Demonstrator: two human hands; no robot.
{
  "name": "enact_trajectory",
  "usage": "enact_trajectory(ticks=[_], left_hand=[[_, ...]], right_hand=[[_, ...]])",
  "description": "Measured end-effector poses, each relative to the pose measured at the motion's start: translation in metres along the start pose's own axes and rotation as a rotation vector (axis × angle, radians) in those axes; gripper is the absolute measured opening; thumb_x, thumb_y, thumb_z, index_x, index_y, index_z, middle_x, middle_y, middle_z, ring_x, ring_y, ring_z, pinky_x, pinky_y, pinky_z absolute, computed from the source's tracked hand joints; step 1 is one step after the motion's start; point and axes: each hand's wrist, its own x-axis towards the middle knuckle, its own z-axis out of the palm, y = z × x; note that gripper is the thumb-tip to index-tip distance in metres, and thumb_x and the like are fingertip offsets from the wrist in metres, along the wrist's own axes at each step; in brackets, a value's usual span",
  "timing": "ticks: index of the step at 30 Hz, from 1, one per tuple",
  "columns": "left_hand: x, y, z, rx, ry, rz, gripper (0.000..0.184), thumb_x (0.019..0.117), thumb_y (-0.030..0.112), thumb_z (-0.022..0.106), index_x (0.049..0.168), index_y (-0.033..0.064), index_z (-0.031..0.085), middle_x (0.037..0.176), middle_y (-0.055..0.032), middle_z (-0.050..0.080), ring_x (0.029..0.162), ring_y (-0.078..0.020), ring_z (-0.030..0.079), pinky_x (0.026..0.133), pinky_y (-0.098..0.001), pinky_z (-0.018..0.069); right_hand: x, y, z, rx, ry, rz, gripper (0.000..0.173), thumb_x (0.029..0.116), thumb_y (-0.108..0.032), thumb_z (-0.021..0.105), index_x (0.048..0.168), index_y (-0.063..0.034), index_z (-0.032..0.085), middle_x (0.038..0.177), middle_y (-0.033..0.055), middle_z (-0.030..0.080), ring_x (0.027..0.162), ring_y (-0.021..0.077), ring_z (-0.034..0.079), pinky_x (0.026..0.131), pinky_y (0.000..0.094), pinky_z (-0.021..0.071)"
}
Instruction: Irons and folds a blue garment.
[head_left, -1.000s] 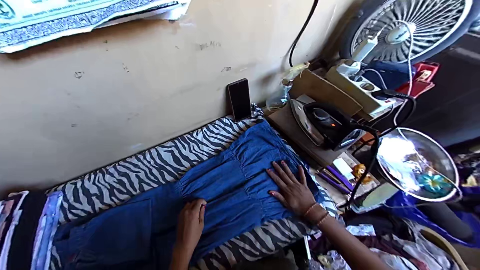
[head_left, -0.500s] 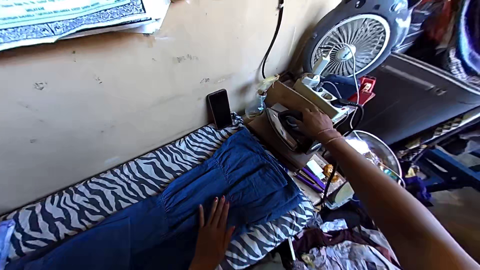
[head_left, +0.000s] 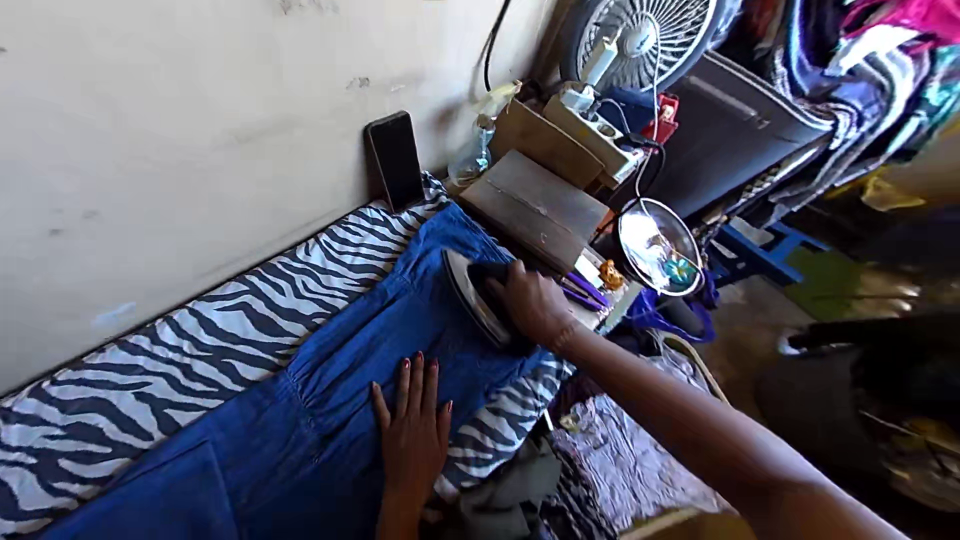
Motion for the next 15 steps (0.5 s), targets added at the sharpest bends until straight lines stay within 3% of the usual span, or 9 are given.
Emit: enact_trajectory(ticks=[3,7,12,15], left_hand=[[-0.002,0.001,-0.001,-0.012,0.001,-0.002,0.06,0.1053,0.045,0.032,0.152,0.0125,0.05,0.158,-0.0101,0.046,0.147,-0.0321,0.042,0.114,-0.0739,0.017],[-0.002,-0.003,0.0,-0.007,0.023,0.011,0.062,0.1054,0.048,0.03,0.152,0.0123,0.05,0.159,-0.0092,0.045,0.148,-0.0304,0.041,0.115,-0.0727,0.0155],[0.0,0.0,0.0,-0.028,-0.013,0.007,0.06,0.1041,0.044,0.034,0.152,0.0106,0.049,0.16,-0.0105,0.043,0.148,-0.0324,0.039,0.115,-0.0743,0.0156],[-0.001,-0.001,-0.002,-0.025,-0.032,0.001,0.06,0.1022,0.041,0.042,0.153,0.0105,0.048,0.161,-0.0097,0.042,0.15,-0.0311,0.038,0.115,-0.0752,0.0143]], right_hand=[[0.008,-0.016,0.006,0.02,0.087,0.008,0.051,0.1082,-0.045,0.047,0.131,0.0006,0.053,0.104,0.0281,0.069,0.099,0.0492,0.069,0.079,0.0639,0.0555],[0.002,-0.011,-0.004,-0.072,-0.036,0.035,0.056,0.1094,-0.046,0.043,0.139,0.0014,0.049,0.116,0.0298,0.067,0.113,0.0489,0.065,0.092,0.0624,0.0519],[0.045,-0.041,-0.008,0.091,0.123,0.029,0.053,0.1086,-0.042,0.047,0.133,0.0045,0.052,0.116,0.0317,0.066,0.11,0.0506,0.066,0.086,0.0654,0.0538],[0.068,-0.057,-0.018,0.101,0.112,0.047,0.055,0.1084,-0.042,0.047,0.138,0.0048,0.05,0.125,0.0309,0.064,0.118,0.0483,0.064,0.092,0.064,0.0526]])
